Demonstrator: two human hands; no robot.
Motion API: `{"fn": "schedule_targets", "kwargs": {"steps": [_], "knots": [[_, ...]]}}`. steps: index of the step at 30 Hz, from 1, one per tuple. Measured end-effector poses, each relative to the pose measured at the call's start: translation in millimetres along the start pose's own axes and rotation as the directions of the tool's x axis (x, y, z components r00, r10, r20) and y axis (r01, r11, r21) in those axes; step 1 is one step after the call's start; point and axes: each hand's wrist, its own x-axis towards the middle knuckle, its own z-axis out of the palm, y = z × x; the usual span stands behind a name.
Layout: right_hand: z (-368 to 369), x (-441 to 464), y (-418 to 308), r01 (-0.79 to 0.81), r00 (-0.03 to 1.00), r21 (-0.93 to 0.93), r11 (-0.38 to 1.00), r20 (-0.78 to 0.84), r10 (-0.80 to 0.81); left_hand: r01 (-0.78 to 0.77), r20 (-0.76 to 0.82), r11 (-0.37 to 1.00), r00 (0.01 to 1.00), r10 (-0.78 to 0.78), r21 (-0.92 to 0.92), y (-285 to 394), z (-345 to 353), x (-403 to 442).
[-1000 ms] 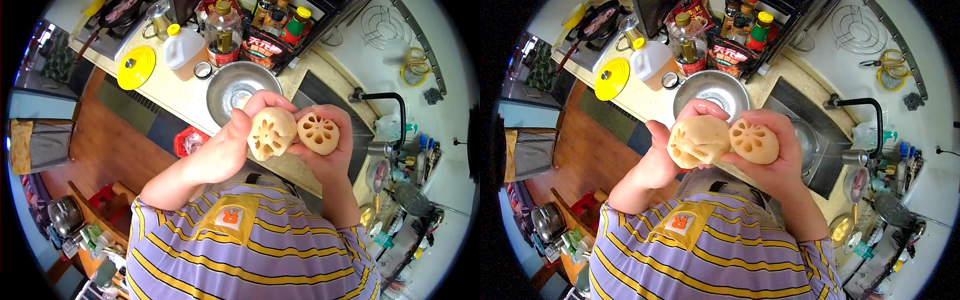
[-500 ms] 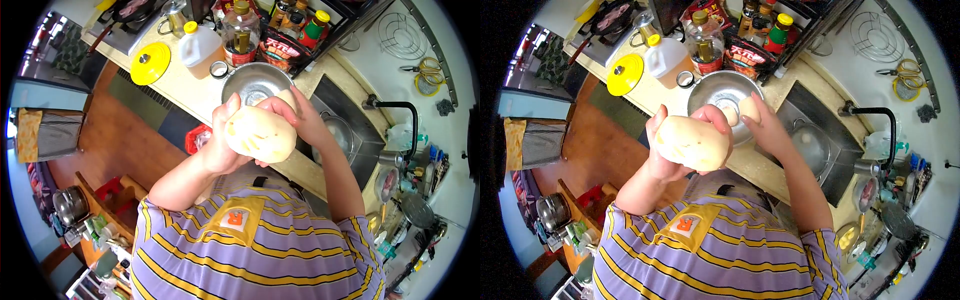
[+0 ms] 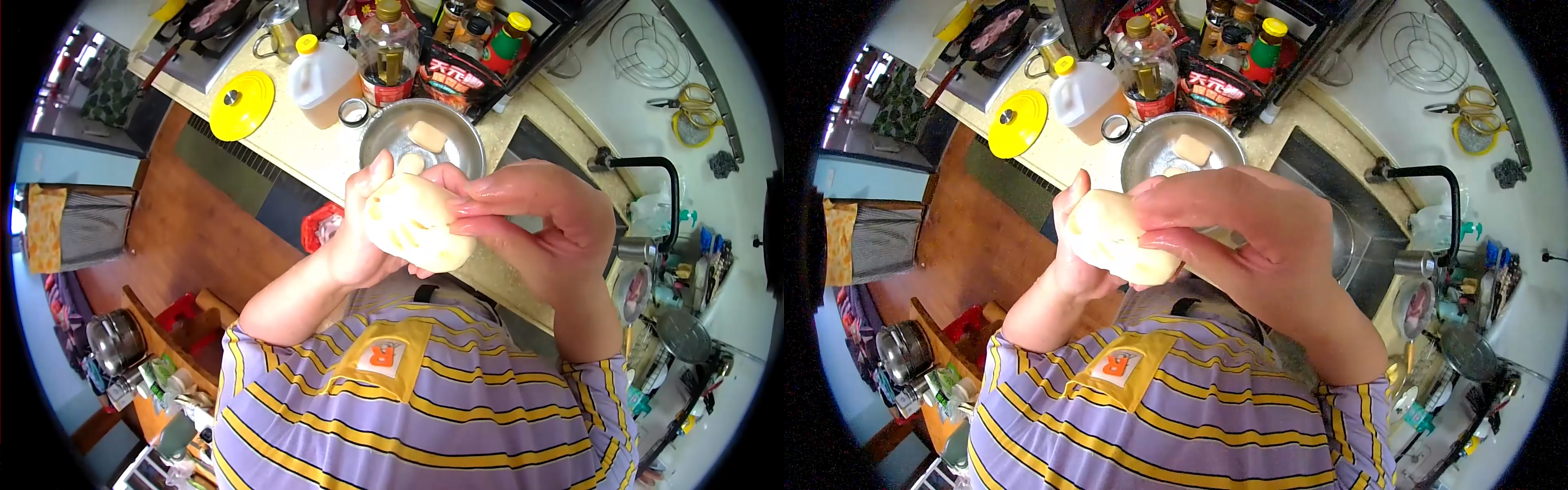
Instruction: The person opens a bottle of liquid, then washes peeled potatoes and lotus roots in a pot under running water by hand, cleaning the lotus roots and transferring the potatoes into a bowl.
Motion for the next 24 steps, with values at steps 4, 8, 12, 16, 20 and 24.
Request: {"fn": "schedule_targets", "kwargs": {"steps": [4, 8, 12, 16, 20, 24], "knots": [[-3.0, 0.9, -8.8, -0.019, 1.000, -0.042, 0.999, 0.012, 0.020, 0.017, 0.009, 0.997, 1.000, -0.018, 0.078, 1.4, 1.9, -5.6], [-2.7, 2.1, -10.6, -0.019, 0.999, -0.073, 0.997, 0.030, 0.021, 0.018, 0.125, 0.982, 0.992, 0.006, -0.188, -15.3, -19.2, -7.6], [0.0, -3.6, -7.6, 0.000, 0.999, -0.059, 0.998, 0.038, 0.003, 0.024, 0.128, 0.917, 0.991, 0.030, -0.399, -22.6, -17.2, -11.4], [0.0, -8.5, -11.3, -0.093, 0.995, -0.001, 0.996, 0.046, 0.093, 0.029, 0.146, 0.918, 0.989, 0.031, -0.395, -24.4, -16.9, -12.2], [4.1, -13.4, -9.7, -0.132, 0.991, 0.066, 0.989, 0.012, 0.131, 0.036, 0.136, 0.918, 0.991, 0.020, -0.394, -25.7, -15.4, -14.0], [9.5, -17.2, -10.0, -0.138, 0.990, 0.120, 0.983, -0.019, 0.141, -0.017, 0.089, 0.950, 0.995, 0.047, -0.311, -26.3, -12.2, -14.9]]}}
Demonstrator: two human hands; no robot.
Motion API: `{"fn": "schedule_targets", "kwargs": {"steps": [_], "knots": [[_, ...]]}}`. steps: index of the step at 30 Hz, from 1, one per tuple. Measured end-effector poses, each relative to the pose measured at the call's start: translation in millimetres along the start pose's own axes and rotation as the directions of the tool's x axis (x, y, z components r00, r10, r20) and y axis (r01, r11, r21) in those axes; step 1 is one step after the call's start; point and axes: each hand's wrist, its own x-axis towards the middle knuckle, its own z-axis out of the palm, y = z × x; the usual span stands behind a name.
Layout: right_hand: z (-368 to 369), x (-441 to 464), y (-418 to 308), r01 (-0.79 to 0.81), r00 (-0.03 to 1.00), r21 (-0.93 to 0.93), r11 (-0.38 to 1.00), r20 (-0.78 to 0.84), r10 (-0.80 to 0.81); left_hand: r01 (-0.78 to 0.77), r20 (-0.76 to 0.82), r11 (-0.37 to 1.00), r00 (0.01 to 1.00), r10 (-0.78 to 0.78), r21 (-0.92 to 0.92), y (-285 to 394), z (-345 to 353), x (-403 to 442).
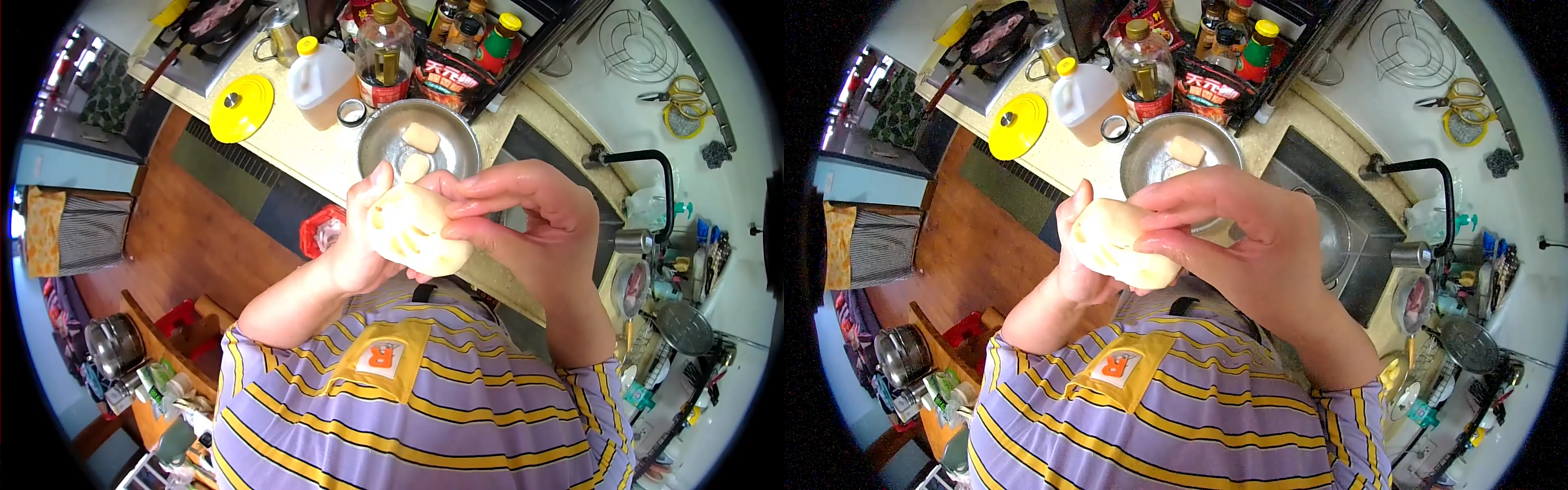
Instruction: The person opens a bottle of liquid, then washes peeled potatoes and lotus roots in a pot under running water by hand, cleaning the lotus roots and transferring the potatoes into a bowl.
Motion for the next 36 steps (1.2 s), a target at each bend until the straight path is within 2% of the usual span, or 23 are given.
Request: {"fn": "schedule_targets", "kwargs": {"steps": [2, 7, 9, 12, 15, 18, 21, 24, 27, 30, 33, 36], "knots": [[-0.2, 0.7, 1.2, 0.000, 1.000, -0.019, 1.000, -0.002, 0.000, -0.014, 0.063, 1.000, 0.998, 0.012, 0.024, -1.3, -9.9, 1.4], [1.9, -0.1, 0.4, -0.069, 0.997, 0.088, 0.994, -0.036, 0.072, 0.052, 0.015, 0.941, 0.998, -0.061, 0.334, 5.2, -5.1, 1.4], [2.9, -0.6, 1.4, -0.055, 0.998, 0.142, 0.988, -0.033, 0.060, 0.035, 0.065, 0.938, 0.996, -0.061, 0.345, 5.0, -5.7, 4.3], [-2.3, -4.6, 8.1, 0.044, 0.998, -0.030, 0.999, 0.037, -0.043, 0.025, 0.010, 0.949, 1.000, -0.029, 0.313, 0.0, -1.9, 5.0], [-4.7, -6.4, 7.0, -0.040, 0.999, 0.033, 0.999, 0.014, 0.040, 0.070, -0.077, 0.913, 0.996, -0.043, 0.401, 1.5, 9.3, 3.7], [-5.8, -9.4, 9.1, -0.033, 0.999, 0.093, 0.995, 0.028, 0.030, 0.058, -0.031, 0.920, 0.998, -0.050, 0.389, -1.0, 3.5, 4.8], [-6.7, -11.0, 12.1, 0.013, 1.000, 0.068, 0.998, 0.019, -0.014, 0.047, -0.020, 0.931, 0.999, -0.043, 0.362, -3.9, 3.6, 7.2], [-7.6, -10.9, 11.0, -0.054, 0.997, 0.108, 0.993, -0.046, 0.059, 0.099, -0.101, 0.925, 0.993, -0.066, 0.368, -1.0, 11.6, 5.5], [-3.8, -13.4, 6.1, -0.122, 0.987, 0.240, 0.963, -0.077, 0.144, 0.088, -0.062, 0.916, 0.996, -0.069, 0.392, -0.8, 12.3, 5.5], [0.1, -10.7, 7.0, 0.037, 0.997, 0.142, 0.989, -0.079, -0.026, 0.010, -0.060, 0.871, 0.998, 0.022, 0.492, -1.9, 18.8, 8.1], [0.7, -13.5, 14.5, 0.024, 0.996, 0.069, 0.997, -0.091, -0.018, -0.009, -0.045, 0.848, 0.998, 0.039, 0.531, -2.2, 16.9, 9.5], [-1.2, -19.1, 25.1, 0.045, 0.996, 0.129, 0.991, -0.080, -0.035, -0.008, -0.114, 0.809, 0.989, 0.092, 0.587, 2.4, 22.9, 3.7]]}}
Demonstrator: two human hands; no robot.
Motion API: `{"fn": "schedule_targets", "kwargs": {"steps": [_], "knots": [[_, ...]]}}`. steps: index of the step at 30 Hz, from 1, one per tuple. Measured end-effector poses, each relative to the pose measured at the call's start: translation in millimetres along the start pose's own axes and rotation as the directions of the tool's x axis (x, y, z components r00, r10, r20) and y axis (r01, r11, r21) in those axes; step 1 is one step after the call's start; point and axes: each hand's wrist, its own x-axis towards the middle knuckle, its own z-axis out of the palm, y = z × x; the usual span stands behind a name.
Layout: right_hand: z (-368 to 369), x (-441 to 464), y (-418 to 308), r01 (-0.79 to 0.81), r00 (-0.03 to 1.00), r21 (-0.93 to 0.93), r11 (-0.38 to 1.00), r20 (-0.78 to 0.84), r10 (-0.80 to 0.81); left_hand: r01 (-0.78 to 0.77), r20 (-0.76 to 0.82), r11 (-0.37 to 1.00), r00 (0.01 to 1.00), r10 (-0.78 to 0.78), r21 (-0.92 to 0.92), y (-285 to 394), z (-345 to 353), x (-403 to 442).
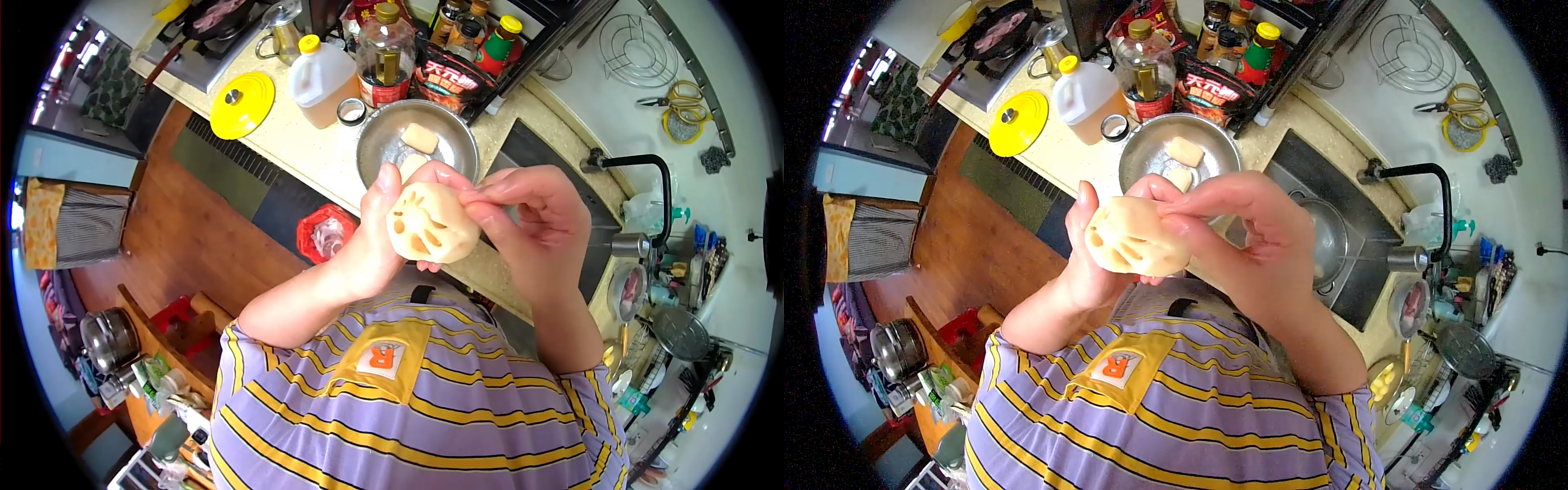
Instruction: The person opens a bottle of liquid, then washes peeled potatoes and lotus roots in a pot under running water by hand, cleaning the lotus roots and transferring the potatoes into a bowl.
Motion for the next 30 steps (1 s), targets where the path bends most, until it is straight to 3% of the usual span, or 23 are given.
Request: {"fn": "schedule_targets", "kwargs": {"steps": [3, 4, 7, 8, 9, 10, 11, 12, 13, 15, 18, 20, 27, 30], "knots": [[4.6, 1.3, -6.6, -0.146, 0.969, 0.345, 0.927, -0.140, 0.205, 0.027, -0.029, 0.999, 0.999, -0.028, -0.040, 4.3, 8.1, -3.8], [-0.6, 1.8, -7.1, -0.168, 0.959, 0.220, 0.961, -0.188, 0.211, -0.014, -0.036, 1.000, 0.999, 0.015, 0.014, 4.3, 9.8, -4.9], [-20.2, -4.2, 3.1, -0.105, 0.961, 0.120, 0.987, -0.242, 0.131, -0.130, -0.027, 0.972, 0.990, 0.138, 0.198, 7.4, 10.8, -9.3], [-29.0, -7.7, 7.6, -0.046, 0.973, 0.171, 0.984, -0.215, 0.083, -0.188, -0.011, 0.961, 0.981, 0.194, 0.203, 5.5, 8.2, -10.8], [-41.2, -14.8, 12.4, -0.129, 0.959, 0.042, 0.991, -0.248, 0.135, -0.246, 0.006, 0.947, 0.968, 0.251, 0.206, 1.8, 4.9, -11.7], [-45.6, -16.1, 11.6, -0.166, 0.965, -0.253, 0.953, -0.239, 0.105, -0.304, 0.022, 0.929, 0.952, 0.307, 0.209, -0.2, 2.8, -12.8], [-48.4, -15.9, 9.4, -0.188, 0.970, -0.525, 0.830, -0.229, 0.075, -0.302, 0.018, 0.926, 0.952, 0.306, 0.228, 0.6, 2.4, -14.3], [-50.6, -12.8, 3.4, -0.112, 0.992, -0.851, 0.513, -0.129, 0.003, -0.301, 0.014, 0.921, 0.952, 0.307, 0.249, 2.3, 2.3, -15.7], [-50.6, -9.3, -2.8, -0.006, 1.000, -0.996, 0.088, -0.008, -0.019, -0.298, 0.011, 0.916, 0.952, 0.307, 0.269, 3.2, 2.4, -17.0], [-45.7, -8.9, -10.7, -0.050, 0.999, -0.929, 0.367, -0.050, 0.009, -0.298, 0.013, 0.916, 0.952, 0.306, 0.270, 1.5, 2.9, -17.6], [-35.0, -17.1, -19.5, -0.078, 0.996, -0.481, 0.873, -0.081, 0.044, -0.310, 0.025, 0.903, 0.948, 0.318, 0.297, -0.9, 5.0, -16.4], [-25.4, -15.5, -30.5, 0.059, 0.998, -0.336, 0.940, 0.044, -0.047, -0.317, 0.032, 0.898, 0.946, 0.323, 0.304, -2.5, 8.5, -14.9], [-11.0, -2.3, -45.2, 0.277, 0.944, -0.403, 0.872, 0.285, -0.168, -0.353, 0.064, 0.895, 0.935, 0.349, 0.272, -9.1, 23.3, -9.9], [-10.3, -3.9, -47.9, 0.268, 0.951, -0.385, 0.883, 0.252, -0.179, -0.348, 0.080, 0.912, 0.938, 0.339, 0.217, -9.9, 26.2, -9.7]]}}
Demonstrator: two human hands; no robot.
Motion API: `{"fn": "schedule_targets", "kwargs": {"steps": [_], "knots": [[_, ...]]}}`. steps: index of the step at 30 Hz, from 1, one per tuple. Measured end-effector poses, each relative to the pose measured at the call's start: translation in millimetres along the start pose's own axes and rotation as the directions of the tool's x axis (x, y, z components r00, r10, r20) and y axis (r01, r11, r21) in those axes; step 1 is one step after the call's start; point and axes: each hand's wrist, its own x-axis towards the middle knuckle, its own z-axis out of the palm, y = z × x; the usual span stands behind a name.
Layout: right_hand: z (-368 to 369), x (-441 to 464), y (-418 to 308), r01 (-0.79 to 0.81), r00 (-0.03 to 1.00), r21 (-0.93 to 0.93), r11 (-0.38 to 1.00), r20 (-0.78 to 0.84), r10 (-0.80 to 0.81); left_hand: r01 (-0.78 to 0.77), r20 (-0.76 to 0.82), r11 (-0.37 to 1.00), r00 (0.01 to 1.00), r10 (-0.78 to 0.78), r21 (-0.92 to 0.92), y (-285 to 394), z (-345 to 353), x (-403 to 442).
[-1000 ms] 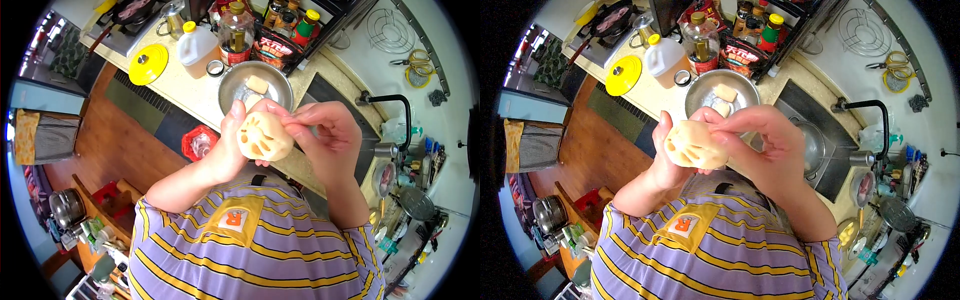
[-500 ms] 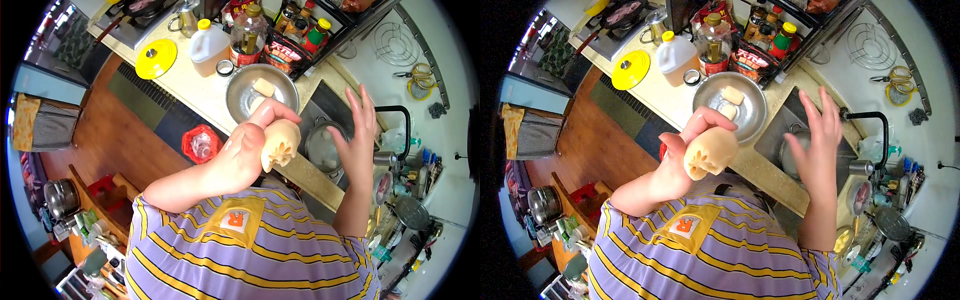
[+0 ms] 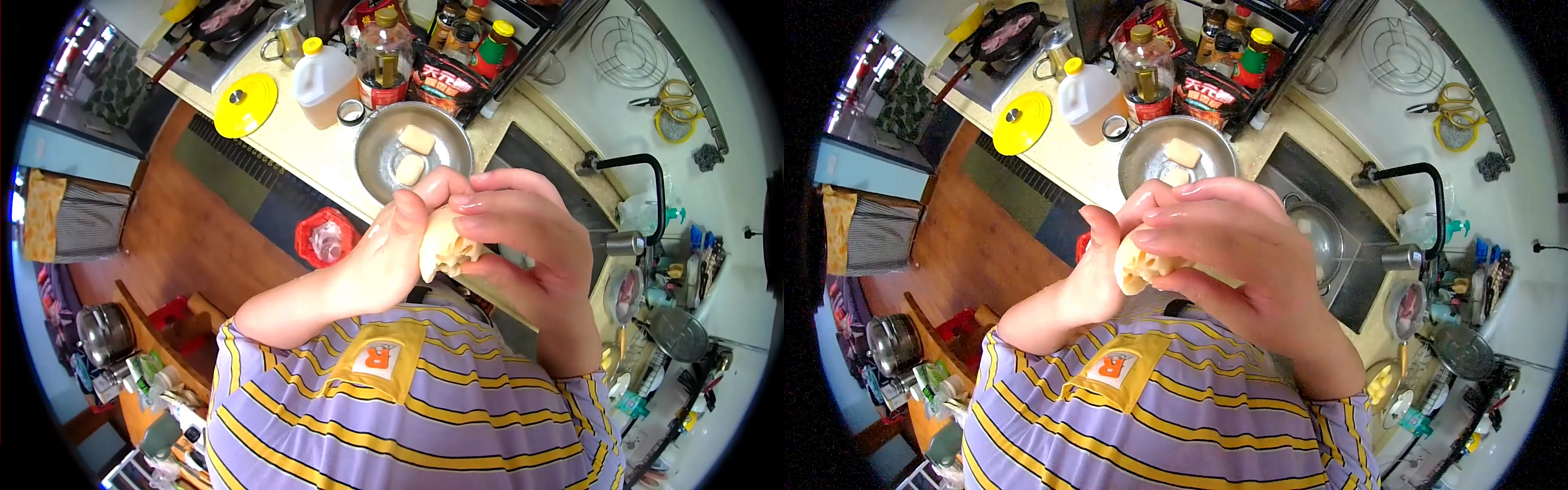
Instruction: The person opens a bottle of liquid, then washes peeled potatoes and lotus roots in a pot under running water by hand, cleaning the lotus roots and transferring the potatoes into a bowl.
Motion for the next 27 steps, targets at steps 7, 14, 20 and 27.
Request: {"fn": "schedule_targets", "kwargs": {"steps": [7, 14, 20, 27], "knots": [[-1.2, -5.0, -0.9, 0.049, 0.999, 0.016, 0.999, -0.018, -0.049, 0.045, 0.017, 0.998, 0.999, -0.045, -0.041, 6.5, 4.6, -2.2], [-4.5, -4.3, 2.1, 0.046, 0.999, 0.009, 0.999, -0.008, -0.046, 0.079, 0.034, 0.993, 0.996, -0.076, -0.085, 9.1, 5.1, 4.5], [-12.2, -10.6, 9.8, 0.012, 0.999, 0.066, 0.998, -0.043, -0.009, 0.097, 0.053, 0.994, 0.994, -0.094, -0.054, 1.7, 9.9, 14.5], [-32.5, -25.5, 18.6, -0.046, 0.993, 0.108, 0.993, -0.104, 0.057, 0.250, 0.174, 0.961, 0.958, -0.227, -0.120, -4.8, 29.5, 36.3]]}}
